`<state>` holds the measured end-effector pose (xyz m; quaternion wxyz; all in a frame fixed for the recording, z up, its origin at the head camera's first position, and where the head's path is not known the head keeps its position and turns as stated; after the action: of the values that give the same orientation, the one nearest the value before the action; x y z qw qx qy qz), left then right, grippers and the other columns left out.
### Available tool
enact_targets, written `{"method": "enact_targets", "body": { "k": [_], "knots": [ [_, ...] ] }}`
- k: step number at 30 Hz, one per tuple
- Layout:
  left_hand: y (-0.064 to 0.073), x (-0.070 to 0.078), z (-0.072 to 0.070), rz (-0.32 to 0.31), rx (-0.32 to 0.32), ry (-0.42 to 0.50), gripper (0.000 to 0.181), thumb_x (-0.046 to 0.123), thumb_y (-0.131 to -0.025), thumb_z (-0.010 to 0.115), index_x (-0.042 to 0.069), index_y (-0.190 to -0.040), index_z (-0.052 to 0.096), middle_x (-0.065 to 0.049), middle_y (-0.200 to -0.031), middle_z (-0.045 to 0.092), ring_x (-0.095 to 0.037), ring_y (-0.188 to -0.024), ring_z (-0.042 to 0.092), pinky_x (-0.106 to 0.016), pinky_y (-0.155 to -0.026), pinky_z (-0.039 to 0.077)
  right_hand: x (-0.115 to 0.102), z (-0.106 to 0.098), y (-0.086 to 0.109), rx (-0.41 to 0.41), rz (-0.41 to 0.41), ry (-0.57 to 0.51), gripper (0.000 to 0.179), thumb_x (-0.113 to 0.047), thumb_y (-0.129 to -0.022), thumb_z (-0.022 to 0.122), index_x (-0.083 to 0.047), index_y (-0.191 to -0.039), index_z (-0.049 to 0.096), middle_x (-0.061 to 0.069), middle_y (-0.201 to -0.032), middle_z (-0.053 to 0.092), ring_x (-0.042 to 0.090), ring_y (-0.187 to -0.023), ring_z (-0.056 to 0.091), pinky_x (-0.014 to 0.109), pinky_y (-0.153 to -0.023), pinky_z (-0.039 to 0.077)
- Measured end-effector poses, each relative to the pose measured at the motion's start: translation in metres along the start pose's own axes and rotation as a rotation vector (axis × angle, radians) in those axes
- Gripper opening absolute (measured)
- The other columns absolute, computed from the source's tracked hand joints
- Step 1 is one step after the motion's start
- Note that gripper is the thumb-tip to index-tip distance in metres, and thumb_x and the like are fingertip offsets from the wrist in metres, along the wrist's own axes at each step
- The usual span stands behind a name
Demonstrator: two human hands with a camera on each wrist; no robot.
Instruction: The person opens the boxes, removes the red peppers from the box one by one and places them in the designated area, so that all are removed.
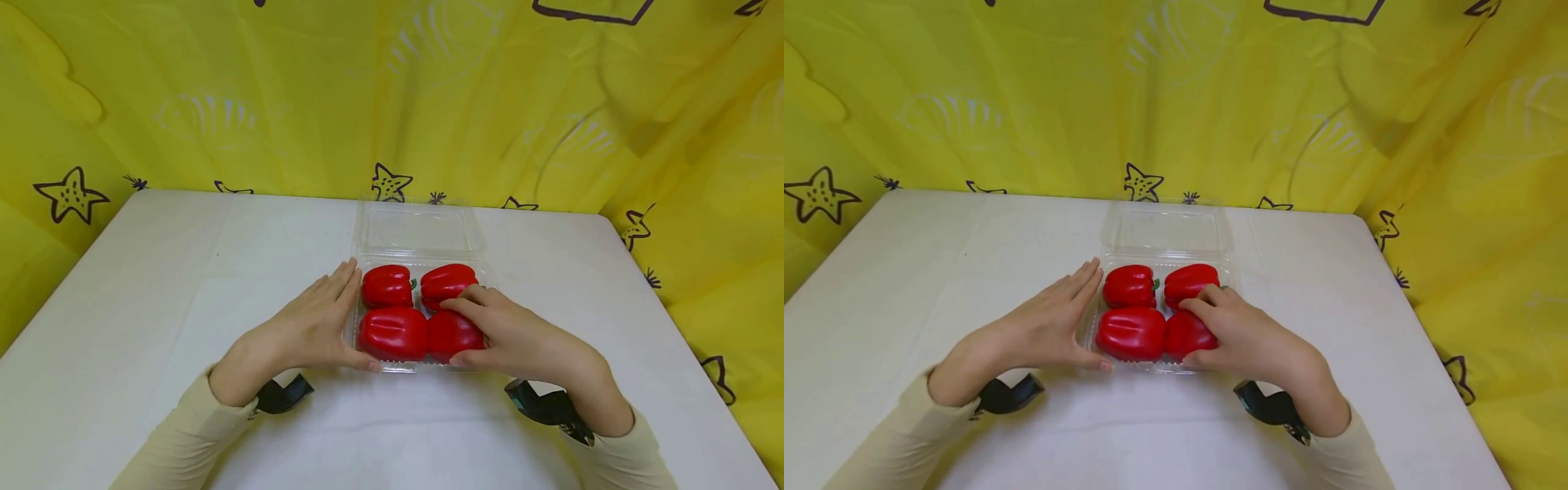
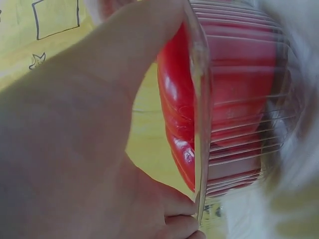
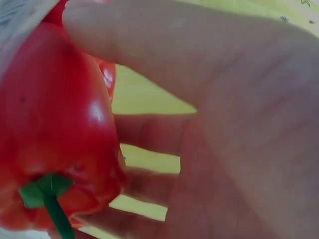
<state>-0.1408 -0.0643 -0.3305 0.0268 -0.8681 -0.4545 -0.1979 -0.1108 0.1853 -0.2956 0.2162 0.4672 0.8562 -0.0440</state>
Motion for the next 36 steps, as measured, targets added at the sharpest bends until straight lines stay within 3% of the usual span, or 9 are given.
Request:
{"method": "enact_targets", "body": {
  "k": [17,26,36],
  "knots": [
    [0.000,0.005,0.004,-0.049,0.031,-0.026,0.132,0.075,-0.066,0.073,-0.003,-0.156,0.017,-0.018,-0.166,0.011,-0.034,-0.155,0.012,-0.052,-0.124,0.020,-0.004,-0.002,-0.002,0.071,-0.002,0.130,0.063,-0.032,-0.074,0.085,-0.012,-0.129,0.063,0.002,-0.123,0.058,0.020,-0.110,0.057,0.038,-0.082,0.059],
    [0.000,0.007,0.004,-0.050,0.027,-0.030,0.132,0.075,-0.065,0.073,-0.003,-0.156,0.018,-0.018,-0.166,0.012,-0.033,-0.155,0.012,-0.052,-0.124,0.020,0.001,-0.005,-0.001,0.100,-0.042,0.060,0.056,-0.026,-0.074,0.084,-0.012,-0.125,0.064,0.004,-0.118,0.058,0.019,-0.106,0.057,0.034,-0.080,0.059],
    [0.000,0.008,0.004,-0.045,0.028,-0.036,0.131,0.075,-0.067,0.072,-0.004,-0.156,0.018,-0.019,-0.166,0.013,-0.033,-0.155,0.013,-0.051,-0.124,0.020,0.016,-0.006,-0.001,0.020,-0.003,-0.085,0.053,-0.020,-0.076,0.080,-0.013,-0.126,0.063,-0.002,-0.119,0.054,0.016,-0.106,0.055,0.028,-0.081,0.056]
  ]
}}
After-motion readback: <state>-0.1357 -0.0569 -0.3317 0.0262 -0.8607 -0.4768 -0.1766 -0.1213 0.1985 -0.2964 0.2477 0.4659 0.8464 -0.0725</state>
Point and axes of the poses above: each hand's wrist, its own y-axis away from the middle knuckle, its own z-axis out of the palm, x = y × z, the point moved 4 cm from there along -y, towards the middle knuckle
